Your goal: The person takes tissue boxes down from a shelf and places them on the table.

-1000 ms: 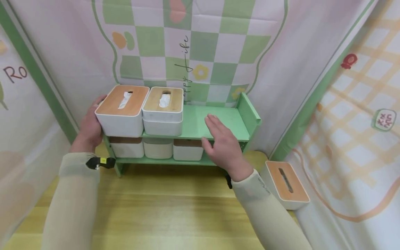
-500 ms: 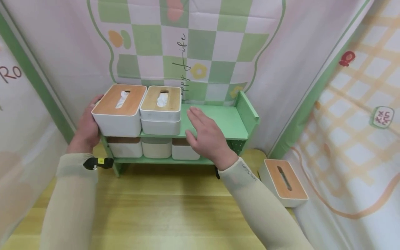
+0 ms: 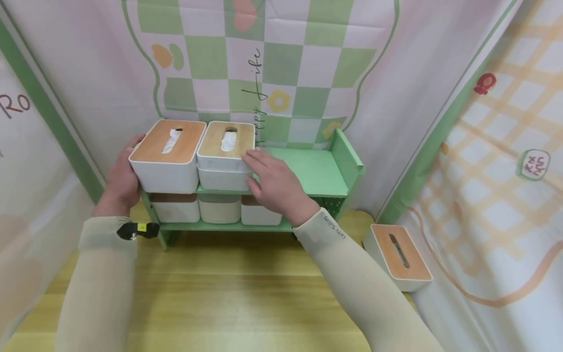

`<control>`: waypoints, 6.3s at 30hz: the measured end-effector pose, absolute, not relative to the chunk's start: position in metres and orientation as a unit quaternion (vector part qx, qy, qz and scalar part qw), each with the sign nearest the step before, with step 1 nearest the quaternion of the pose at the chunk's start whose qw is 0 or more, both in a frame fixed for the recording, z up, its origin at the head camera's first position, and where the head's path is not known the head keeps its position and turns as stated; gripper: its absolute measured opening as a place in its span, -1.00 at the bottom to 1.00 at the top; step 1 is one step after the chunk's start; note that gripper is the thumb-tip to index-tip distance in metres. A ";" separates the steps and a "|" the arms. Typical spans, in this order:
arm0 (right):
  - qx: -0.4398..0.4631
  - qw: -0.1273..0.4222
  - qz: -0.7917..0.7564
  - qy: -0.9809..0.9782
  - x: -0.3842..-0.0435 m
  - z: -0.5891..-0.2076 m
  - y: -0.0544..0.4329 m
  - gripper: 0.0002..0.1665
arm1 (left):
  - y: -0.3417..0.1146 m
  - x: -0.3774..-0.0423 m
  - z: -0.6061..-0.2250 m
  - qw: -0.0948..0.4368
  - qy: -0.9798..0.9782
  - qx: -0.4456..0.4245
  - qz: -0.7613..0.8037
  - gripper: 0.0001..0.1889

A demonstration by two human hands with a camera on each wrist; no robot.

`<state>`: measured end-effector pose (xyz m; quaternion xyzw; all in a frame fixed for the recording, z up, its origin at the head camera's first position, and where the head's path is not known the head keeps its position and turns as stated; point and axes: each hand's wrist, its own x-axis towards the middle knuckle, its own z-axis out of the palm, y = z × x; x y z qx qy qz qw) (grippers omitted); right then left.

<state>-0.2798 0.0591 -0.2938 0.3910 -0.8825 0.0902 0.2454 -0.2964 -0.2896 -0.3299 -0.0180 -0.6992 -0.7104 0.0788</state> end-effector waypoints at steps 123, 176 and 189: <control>0.340 0.315 0.061 -0.884 -0.275 -0.302 0.139 -0.38 | -0.287 -0.295 -0.331 0.081 -0.692 -0.019 -0.717 -0.45; 0.341 0.337 0.063 -0.875 -0.227 -0.302 0.154 -0.38 | -0.288 -0.294 -0.330 0.081 -0.688 -0.021 -0.721 -0.46; 0.346 0.353 0.074 -0.866 -0.224 -0.303 0.159 -0.39 | -0.288 -0.296 -0.331 0.080 -0.691 -0.024 -0.718 -0.46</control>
